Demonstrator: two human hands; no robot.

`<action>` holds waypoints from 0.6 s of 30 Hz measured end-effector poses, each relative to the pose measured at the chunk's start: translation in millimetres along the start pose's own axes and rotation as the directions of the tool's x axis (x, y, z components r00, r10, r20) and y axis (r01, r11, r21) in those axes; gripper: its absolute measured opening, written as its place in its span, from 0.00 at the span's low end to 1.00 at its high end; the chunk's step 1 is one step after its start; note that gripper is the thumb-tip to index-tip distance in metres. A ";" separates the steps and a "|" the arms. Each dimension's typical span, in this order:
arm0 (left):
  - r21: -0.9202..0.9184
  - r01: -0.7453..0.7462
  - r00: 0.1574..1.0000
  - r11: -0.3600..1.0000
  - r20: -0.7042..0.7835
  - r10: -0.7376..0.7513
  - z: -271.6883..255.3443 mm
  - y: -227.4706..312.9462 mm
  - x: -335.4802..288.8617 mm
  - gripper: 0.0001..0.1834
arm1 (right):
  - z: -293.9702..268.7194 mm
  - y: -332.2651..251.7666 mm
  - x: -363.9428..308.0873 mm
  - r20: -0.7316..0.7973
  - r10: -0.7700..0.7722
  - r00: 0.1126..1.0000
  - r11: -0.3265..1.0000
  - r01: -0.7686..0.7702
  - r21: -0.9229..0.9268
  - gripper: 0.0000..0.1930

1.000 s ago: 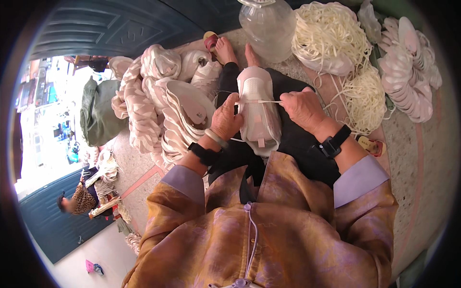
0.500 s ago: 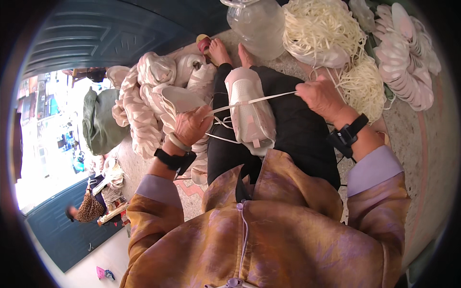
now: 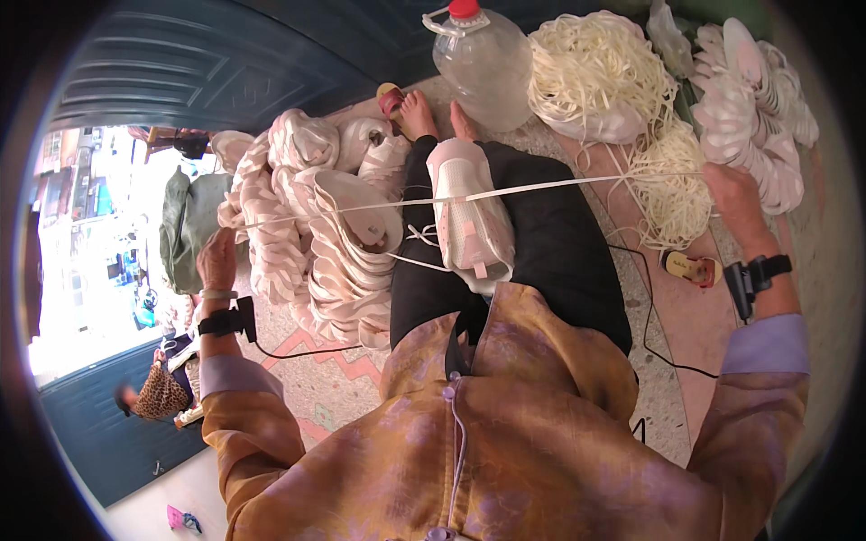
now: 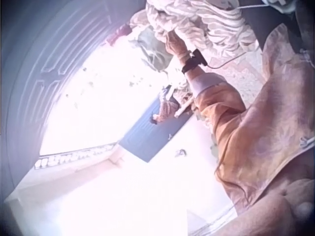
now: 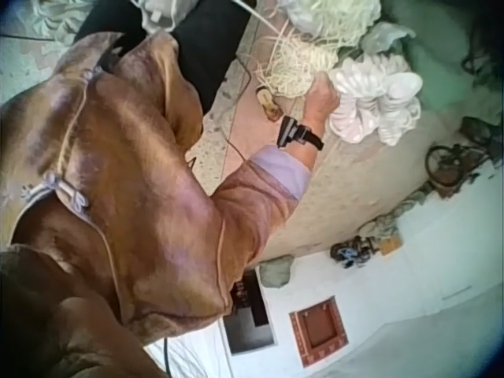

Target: Insert white laces or straps through the eyelets of pink and white sneaker components and organize the finished pieces.

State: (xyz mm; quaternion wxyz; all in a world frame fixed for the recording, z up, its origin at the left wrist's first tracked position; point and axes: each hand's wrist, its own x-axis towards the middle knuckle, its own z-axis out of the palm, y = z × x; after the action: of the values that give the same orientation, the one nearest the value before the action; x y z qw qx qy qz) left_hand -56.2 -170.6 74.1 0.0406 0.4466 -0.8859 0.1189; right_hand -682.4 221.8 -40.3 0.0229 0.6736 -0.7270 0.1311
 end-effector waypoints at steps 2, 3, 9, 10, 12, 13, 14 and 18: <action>0.012 0.020 0.999 1.000 -0.041 -0.020 -12.0 -13.8 -14.4 0.07 | -18.1 23.2 -14.7 -0.019 0.000 1.000 0.996 -0.001 -0.092 0.07; -0.034 0.016 0.997 0.999 -0.076 -0.018 -12.1 -16.7 -19.6 0.07 | -29.1 40.2 -27.4 -0.018 -0.006 1.000 0.995 0.004 -0.103 0.07; -0.030 0.002 0.993 1.000 -0.117 -0.005 -0.6 -18.7 -54.0 0.07 | -111.0 114.5 -97.1 0.002 0.389 0.921 0.914 -0.386 -0.124 0.13; -0.002 0.043 0.997 0.999 -0.059 -0.043 -0.9 -25.1 -62.4 0.07 | -128.5 113.8 -102.7 0.013 0.423 0.906 0.897 -0.417 -0.146 0.14; -0.013 0.054 0.995 0.998 -0.079 -0.055 1.4 -34.4 -74.9 0.07 | -162.6 115.8 -125.0 0.014 0.458 0.889 0.875 -0.448 -0.183 0.15; -0.022 0.058 0.994 0.998 -0.094 -0.059 5.8 -37.9 -78.9 0.07 | -180.3 128.0 -147.5 -0.045 0.427 0.903 0.849 -0.417 -0.325 0.15; -0.002 0.114 0.992 0.994 -0.053 -0.114 8.3 -41.3 -82.2 0.07 | -198.0 132.2 -162.5 -0.094 0.386 0.918 0.801 -0.384 -0.459 0.15; 0.067 0.177 0.982 0.982 -0.077 -0.172 -2.5 -81.4 -128.6 0.08 | -237.3 34.4 -109.2 0.018 0.349 0.937 0.715 -0.254 -0.652 0.11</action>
State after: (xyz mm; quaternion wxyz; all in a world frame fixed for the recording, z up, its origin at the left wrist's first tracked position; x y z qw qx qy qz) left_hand 85.8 -116.1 67.8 0.0657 0.5194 -0.8362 0.1632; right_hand -740.4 382.7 160.2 0.1783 0.5046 -0.8275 -0.1700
